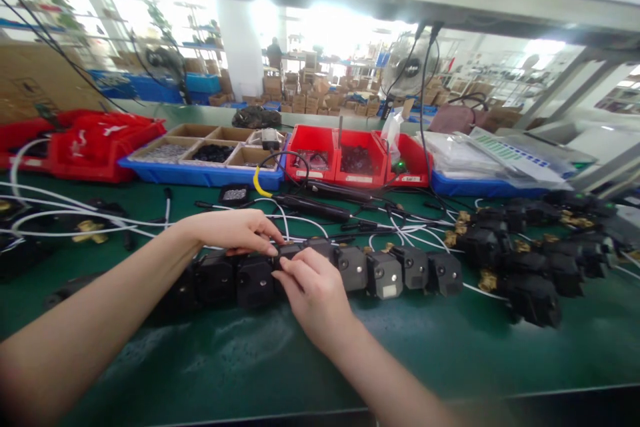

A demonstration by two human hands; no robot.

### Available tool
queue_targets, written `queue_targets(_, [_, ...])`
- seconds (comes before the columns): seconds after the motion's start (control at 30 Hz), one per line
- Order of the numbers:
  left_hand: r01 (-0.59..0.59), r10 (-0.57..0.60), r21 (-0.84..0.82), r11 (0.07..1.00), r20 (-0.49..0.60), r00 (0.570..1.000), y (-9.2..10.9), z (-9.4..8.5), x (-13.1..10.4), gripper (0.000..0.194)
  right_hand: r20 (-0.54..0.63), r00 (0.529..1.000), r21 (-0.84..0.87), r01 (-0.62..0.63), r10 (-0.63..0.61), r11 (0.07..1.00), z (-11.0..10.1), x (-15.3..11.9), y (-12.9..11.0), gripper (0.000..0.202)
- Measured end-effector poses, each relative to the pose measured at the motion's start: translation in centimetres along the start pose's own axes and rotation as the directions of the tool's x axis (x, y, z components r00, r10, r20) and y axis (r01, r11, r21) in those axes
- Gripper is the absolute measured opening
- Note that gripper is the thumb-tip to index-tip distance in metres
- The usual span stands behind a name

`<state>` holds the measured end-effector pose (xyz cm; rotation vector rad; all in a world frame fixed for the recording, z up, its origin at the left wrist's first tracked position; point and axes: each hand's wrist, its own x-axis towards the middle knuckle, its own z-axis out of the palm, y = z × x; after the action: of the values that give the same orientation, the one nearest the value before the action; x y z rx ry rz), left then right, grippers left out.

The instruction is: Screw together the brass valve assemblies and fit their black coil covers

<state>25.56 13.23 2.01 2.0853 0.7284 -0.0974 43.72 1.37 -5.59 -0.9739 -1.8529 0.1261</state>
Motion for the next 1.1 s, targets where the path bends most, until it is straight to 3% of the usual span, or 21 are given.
queue_targets(0.23, [0.015,-0.015,-0.003,1.000,-0.003,1.000,0.3,0.0,-0.2,0.042,-0.158,0.968,-0.015,-0.198,0.193,0.980,1.6,-0.4,-1.6,0.018])
queue_targets(0.5, [0.016,-0.016,-0.004,1.000,-0.026,1.000,0.0,0.0,-0.2,0.043,-0.342,0.899,0.021,-0.285,0.275,0.958,3.7,-1.1,-2.7,0.017])
queue_targets(0.83, [-0.006,0.007,0.056,0.998,-0.022,1.000,0.3,-0.1,-0.3,0.038,-0.187,0.974,-0.012,-0.134,0.130,0.991,2.3,-1.2,-1.3,0.010])
queue_targets(1.1, [0.046,-0.045,0.081,0.996,-0.014,0.999,0.8,-0.1,-0.4,0.037,-0.129,0.988,-0.022,-0.091,0.087,0.996,1.4,-1.1,-0.6,0.016])
